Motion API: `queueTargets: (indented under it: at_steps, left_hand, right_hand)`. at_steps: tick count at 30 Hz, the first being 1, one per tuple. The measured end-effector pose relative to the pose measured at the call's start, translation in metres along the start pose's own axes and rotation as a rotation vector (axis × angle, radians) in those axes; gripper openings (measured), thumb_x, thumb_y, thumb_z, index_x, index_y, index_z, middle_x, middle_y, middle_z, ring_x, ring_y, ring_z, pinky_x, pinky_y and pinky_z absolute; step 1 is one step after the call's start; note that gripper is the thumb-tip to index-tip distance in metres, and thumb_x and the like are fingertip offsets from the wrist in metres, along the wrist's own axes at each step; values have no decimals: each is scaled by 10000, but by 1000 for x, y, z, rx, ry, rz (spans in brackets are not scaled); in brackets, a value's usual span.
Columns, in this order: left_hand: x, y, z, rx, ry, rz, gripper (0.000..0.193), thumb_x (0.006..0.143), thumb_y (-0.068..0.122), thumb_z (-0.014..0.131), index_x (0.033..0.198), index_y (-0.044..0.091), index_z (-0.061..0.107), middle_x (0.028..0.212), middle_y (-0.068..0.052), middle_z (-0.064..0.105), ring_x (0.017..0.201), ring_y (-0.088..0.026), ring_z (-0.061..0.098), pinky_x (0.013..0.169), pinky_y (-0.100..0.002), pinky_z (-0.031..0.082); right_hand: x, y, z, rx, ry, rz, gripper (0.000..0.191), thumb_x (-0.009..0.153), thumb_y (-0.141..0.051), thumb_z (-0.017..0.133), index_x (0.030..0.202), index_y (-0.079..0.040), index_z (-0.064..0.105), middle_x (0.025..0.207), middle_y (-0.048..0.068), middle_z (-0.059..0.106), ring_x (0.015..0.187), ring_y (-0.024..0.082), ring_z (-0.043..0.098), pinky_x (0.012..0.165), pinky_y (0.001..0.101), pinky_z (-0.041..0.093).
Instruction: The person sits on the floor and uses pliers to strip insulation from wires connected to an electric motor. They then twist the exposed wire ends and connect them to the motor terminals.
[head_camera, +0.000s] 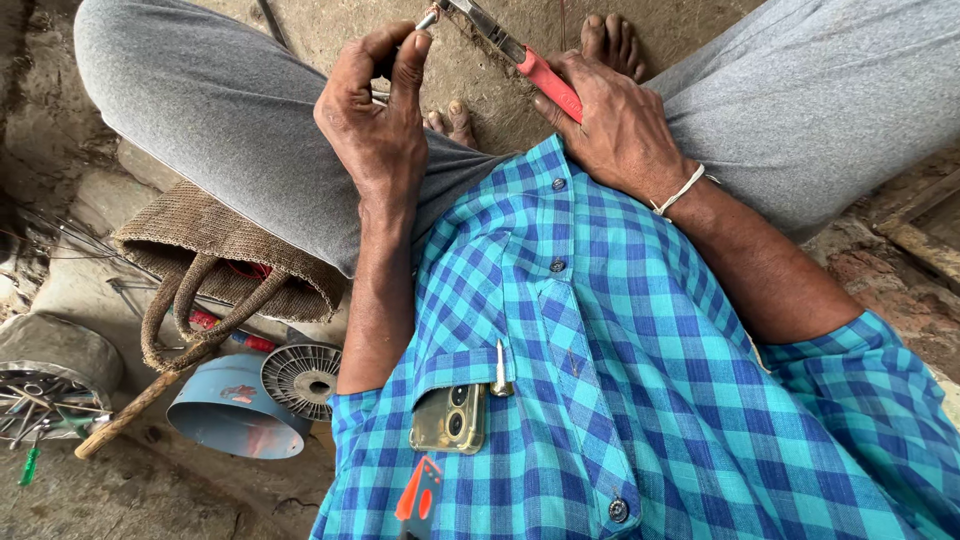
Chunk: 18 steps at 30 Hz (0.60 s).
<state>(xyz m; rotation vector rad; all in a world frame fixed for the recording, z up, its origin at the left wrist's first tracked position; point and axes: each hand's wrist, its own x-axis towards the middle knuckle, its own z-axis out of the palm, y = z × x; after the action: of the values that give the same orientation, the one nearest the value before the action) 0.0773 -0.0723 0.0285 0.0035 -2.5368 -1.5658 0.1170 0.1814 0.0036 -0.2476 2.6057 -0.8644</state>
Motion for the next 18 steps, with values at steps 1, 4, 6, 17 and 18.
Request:
queueTargets:
  at_steps: [1, 4, 6, 17, 18]
  left_hand:
    - [1, 0, 0, 10, 8, -6, 187, 1017, 233, 779, 1122, 79, 768, 975, -42, 791, 901, -133, 762, 800, -294, 645]
    - [3, -2, 0, 6, 4, 44, 173, 1038, 227, 775, 1139, 87, 764, 1009, -46, 783, 954, -136, 766, 847, -310, 671]
    - [4, -3, 1, 73, -30, 96, 153, 1030, 207, 793, 1131, 97, 763, 1009, -45, 775, 943, -139, 755, 825, -309, 659]
    - [-10, -12, 24, 343, -134, 252, 283, 931, 96, 777, 1209, 125, 732, 1066, -67, 704, 968, -247, 637, 834, -390, 497]
    - [-5, -15, 26, 388, -144, 249, 302, 914, 56, 730, 1208, 126, 736, 1055, -77, 698, 970, -291, 625, 833, -414, 482]
  right_hand:
    - [1, 0, 0, -1, 1, -2, 477, 1058, -355, 699, 1361, 2, 607, 1084, 203, 720, 989, 337, 743, 799, 480, 603]
    - [1, -2, -1, -22, 18, -23, 470, 1058, -366, 708, 1342, -3, 613, 1070, 190, 727, 1004, 341, 742, 820, 485, 601]
    - [1, -4, -3, -18, 33, -35, 477, 1060, -364, 708, 1355, -1, 611, 1071, 197, 726, 1001, 345, 741, 817, 490, 598]
    - [0, -14, -13, 114, -3, 68, 400, 1057, -333, 662, 1312, -29, 617, 1087, 245, 703, 983, 463, 674, 792, 556, 531]
    - [2, -15, -15, 162, -12, 76, 389, 1068, -330, 645, 1321, -36, 619, 1101, 263, 694, 1012, 499, 641, 800, 569, 509]
